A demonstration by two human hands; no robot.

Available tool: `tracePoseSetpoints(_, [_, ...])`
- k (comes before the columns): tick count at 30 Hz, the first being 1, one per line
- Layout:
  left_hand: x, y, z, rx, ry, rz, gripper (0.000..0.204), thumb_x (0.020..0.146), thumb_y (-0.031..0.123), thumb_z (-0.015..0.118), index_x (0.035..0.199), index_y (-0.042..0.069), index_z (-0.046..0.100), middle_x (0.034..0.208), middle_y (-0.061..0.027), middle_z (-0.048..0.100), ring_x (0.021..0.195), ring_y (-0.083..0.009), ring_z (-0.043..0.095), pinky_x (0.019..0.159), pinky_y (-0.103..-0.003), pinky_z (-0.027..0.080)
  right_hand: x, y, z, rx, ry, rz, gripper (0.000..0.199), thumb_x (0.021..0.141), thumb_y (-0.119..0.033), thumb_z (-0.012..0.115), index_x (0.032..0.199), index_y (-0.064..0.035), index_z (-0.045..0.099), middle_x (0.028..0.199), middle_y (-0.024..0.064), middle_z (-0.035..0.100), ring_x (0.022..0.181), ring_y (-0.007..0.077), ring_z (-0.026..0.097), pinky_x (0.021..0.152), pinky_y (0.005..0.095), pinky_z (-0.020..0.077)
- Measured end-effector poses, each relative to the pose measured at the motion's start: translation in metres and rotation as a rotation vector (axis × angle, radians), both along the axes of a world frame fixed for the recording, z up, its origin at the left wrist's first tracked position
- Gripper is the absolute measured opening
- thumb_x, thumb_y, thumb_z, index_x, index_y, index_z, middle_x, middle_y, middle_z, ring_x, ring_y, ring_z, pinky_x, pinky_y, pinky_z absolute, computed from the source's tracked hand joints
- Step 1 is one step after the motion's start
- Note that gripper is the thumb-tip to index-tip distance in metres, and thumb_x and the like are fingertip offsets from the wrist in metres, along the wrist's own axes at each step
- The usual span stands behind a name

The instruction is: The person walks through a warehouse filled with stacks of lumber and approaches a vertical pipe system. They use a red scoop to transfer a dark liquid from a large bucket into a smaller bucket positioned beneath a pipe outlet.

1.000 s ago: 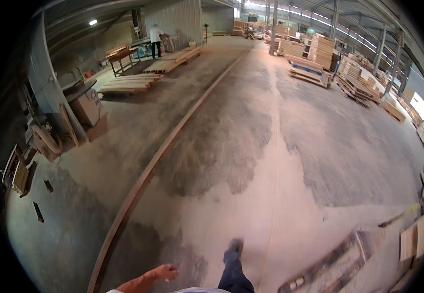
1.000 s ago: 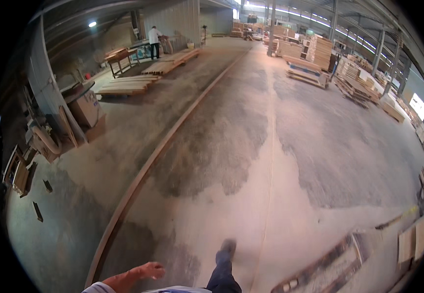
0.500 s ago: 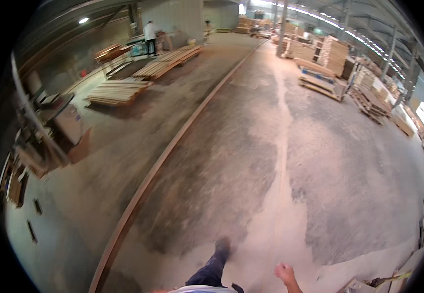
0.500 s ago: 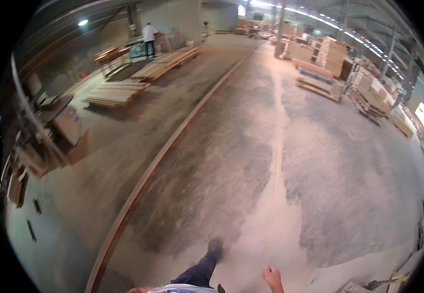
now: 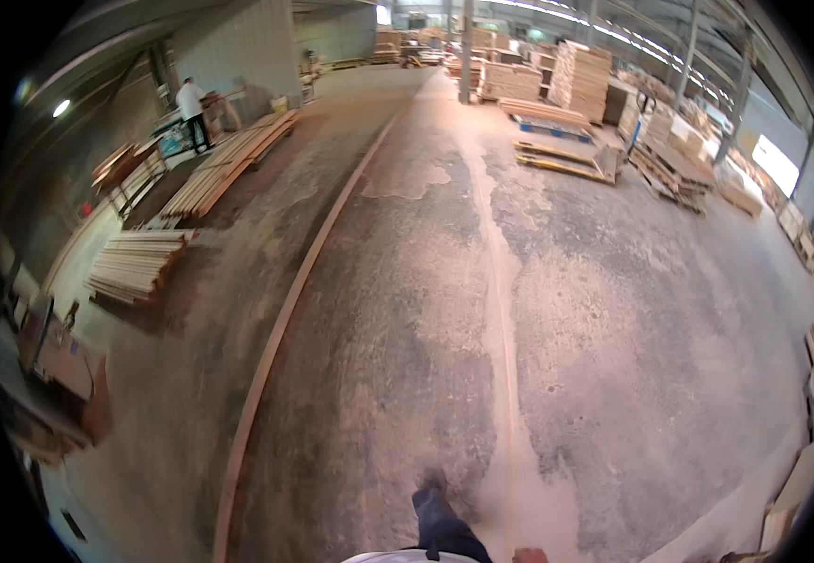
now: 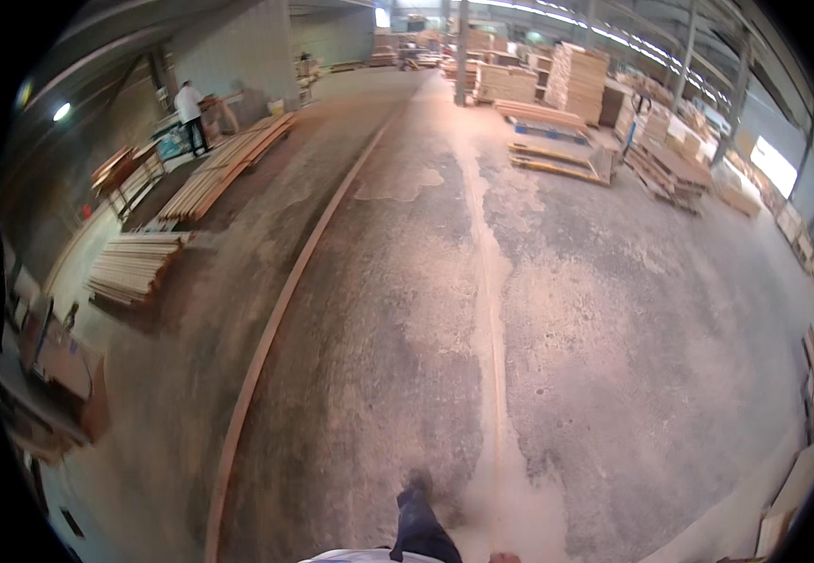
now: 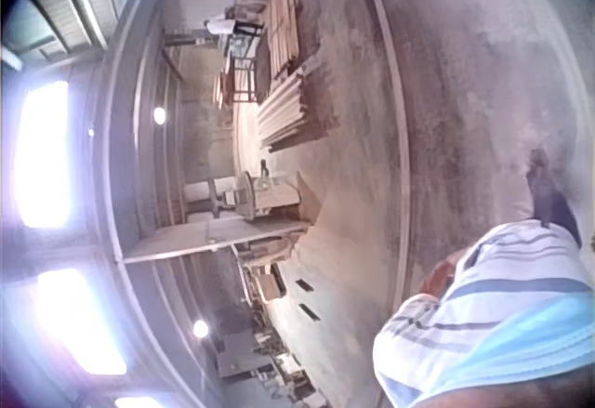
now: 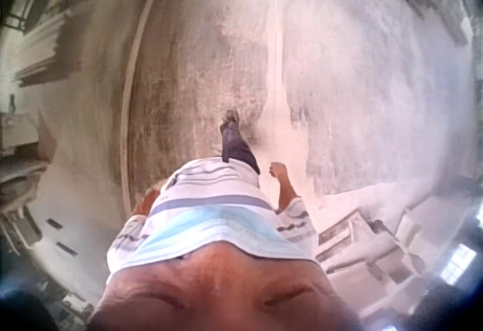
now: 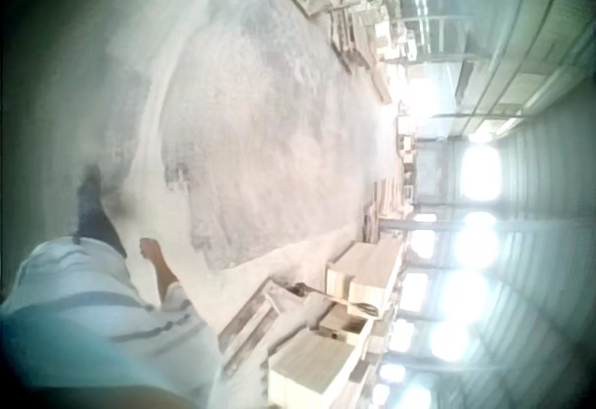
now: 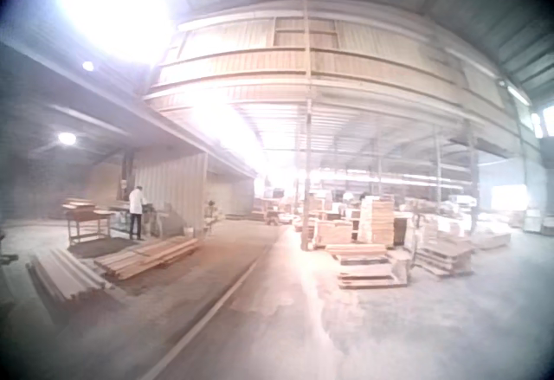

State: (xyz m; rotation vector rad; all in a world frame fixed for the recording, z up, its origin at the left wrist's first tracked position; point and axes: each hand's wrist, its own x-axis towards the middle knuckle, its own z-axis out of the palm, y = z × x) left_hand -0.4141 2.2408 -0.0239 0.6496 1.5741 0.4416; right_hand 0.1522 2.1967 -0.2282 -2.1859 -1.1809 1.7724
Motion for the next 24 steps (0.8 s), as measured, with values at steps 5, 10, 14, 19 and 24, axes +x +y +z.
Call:
tracePoseSetpoints(5, [-0.033,0.131,0.038,-0.158,-0.006,0.099,0.047,0.083,0.042,0.056,0.114,0.008,0.051,0.098,-0.0067,0.059,0.091,-0.0193,0.054,0.078,-0.039,0.045,-0.110,0.303,0.093,0.197,0.082,-0.206,0.030,0.081,-0.028,0.049,0.079,-0.0004,0.062,0.066,0.0106,0.062,0.060,0.0150,0.060,0.057,0.0304,0.0477])
tracePoseSetpoints(10, [-0.060,0.326,0.024,-0.188,-0.065,0.113,0.049,0.082,0.044,0.056,0.115,0.009,0.050,0.098,-0.0062,0.059,0.091,-0.0195,0.054,0.079,-0.040,0.045,-0.130,0.570,0.118,0.298,0.051,-0.094,0.026,0.086,-0.024,0.050,0.091,-0.0003,0.060,0.078,0.0066,0.062,0.065,0.0142,0.060,0.057,0.0266,0.0483])
tracePoseSetpoints(14, [-0.096,0.492,0.025,-0.180,-0.083,0.145,0.050,0.082,0.046,0.056,0.116,0.009,0.049,0.098,-0.0058,0.058,0.092,-0.0198,0.053,0.079,-0.041,0.044,-0.140,0.720,0.101,0.249,-0.061,-0.122,0.027,0.086,-0.025,0.050,0.092,-0.0008,0.060,0.080,0.0072,0.063,0.067,0.0140,0.061,0.057,0.0272,0.0487])
tracePoseSetpoints(19, [-0.124,0.683,0.069,-0.214,-0.124,0.171,0.052,0.081,0.048,0.056,0.117,0.010,0.048,0.099,-0.0052,0.058,0.093,-0.0200,0.052,0.080,-0.043,0.043,-0.169,0.829,0.137,0.074,0.010,-0.277,0.028,0.085,-0.025,0.050,0.091,0.0017,0.060,0.081,0.0096,0.064,0.068,0.0163,0.062,0.060,0.0291,0.0498])
tracePoseSetpoints(24, [-0.163,0.897,0.048,-0.240,-0.118,0.255,0.049,0.082,0.049,0.055,0.112,0.011,0.050,0.100,-0.0032,0.058,0.090,-0.0192,0.051,0.076,-0.042,0.043,-0.179,0.961,0.092,-0.099,0.048,-0.365,0.019,0.079,-0.020,0.051,0.080,-0.0025,0.058,0.077,0.0094,0.062,0.068,0.0223,0.060,0.056,0.0342,0.0481])
